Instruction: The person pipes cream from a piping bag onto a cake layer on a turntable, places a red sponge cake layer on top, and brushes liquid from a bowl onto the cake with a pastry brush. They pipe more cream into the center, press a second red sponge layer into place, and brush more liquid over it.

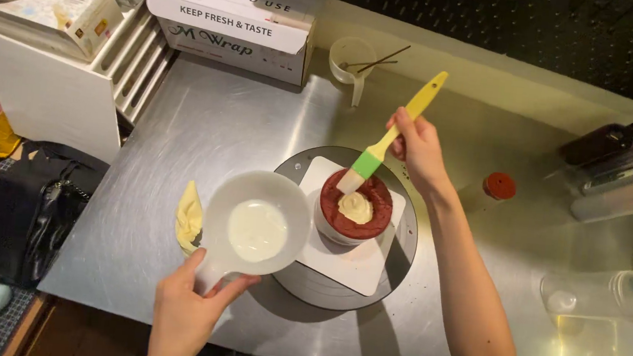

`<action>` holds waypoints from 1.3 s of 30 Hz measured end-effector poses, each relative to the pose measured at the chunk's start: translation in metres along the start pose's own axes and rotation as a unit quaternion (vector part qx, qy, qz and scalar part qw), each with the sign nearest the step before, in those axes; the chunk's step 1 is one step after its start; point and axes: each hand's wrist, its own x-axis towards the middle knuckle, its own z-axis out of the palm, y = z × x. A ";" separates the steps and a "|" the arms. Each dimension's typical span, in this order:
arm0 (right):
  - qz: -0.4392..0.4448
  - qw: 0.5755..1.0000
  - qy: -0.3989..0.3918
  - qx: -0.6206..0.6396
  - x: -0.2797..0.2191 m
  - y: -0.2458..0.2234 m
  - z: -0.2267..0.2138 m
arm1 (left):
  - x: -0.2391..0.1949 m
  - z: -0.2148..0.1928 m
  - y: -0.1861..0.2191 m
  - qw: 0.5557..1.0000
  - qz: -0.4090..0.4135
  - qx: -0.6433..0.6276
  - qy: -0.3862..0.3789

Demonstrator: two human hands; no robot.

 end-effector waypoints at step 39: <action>-0.239 0.784 0.343 -0.459 -0.148 -0.003 0.044 | 0.055 -0.010 -0.042 0.998 -0.032 -0.051 0.031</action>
